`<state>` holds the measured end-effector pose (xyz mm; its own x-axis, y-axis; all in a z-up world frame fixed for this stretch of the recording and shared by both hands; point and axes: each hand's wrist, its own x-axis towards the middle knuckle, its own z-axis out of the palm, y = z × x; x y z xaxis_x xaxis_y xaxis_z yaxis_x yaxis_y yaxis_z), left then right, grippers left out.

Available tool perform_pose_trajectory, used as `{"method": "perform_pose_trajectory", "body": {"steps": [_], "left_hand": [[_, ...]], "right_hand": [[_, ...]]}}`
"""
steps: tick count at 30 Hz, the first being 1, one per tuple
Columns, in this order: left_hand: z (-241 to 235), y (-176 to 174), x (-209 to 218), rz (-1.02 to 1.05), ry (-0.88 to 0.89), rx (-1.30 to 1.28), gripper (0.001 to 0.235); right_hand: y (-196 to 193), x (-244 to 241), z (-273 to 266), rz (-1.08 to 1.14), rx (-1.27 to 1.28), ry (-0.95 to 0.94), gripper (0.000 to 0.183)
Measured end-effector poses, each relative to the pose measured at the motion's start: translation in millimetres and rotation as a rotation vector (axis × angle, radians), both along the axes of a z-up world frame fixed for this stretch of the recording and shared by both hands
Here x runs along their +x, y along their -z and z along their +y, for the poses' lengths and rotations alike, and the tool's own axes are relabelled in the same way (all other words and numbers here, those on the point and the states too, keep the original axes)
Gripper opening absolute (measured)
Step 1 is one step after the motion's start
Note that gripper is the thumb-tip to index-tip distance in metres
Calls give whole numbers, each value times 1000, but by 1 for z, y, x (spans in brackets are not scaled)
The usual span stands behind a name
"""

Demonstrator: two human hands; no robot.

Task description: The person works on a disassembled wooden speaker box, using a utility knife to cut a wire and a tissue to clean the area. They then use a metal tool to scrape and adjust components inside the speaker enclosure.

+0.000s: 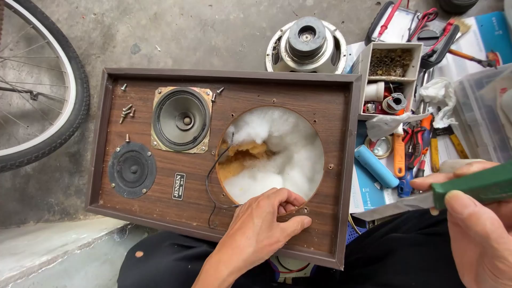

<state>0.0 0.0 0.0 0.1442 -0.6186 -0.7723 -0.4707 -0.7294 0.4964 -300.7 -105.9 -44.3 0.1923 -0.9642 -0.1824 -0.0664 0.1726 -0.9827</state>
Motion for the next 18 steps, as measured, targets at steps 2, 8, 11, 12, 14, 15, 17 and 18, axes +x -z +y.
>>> {"method": "perform_pose_trajectory", "body": {"steps": [2,8,11,12,14,15,17,18], "left_hand": [[2,11,0,-9,6,-26,34],[-1,13,-2,-10,-32,-15,26],[-3,13,-2,-25,-25,7,23],[-4,12,-3,-29,-20,18,21],[1,19,-3,-34,-27,-17,21],[3,23,-4,-40,-34,-55,22],[3,22,-2,-39,-24,-63,22],[3,22,-2,-39,-15,-70,22]], "right_hand": [[3,0,-4,34,17,18,34],[21,-15,-7,59,93,8,40],[18,-12,-5,65,106,-5,42],[19,-13,-4,61,97,-14,43],[10,-5,-4,80,116,-7,43],[6,-1,-3,97,132,1,42],[6,-1,-4,110,114,-5,43],[6,0,-4,122,97,-11,43]]}}
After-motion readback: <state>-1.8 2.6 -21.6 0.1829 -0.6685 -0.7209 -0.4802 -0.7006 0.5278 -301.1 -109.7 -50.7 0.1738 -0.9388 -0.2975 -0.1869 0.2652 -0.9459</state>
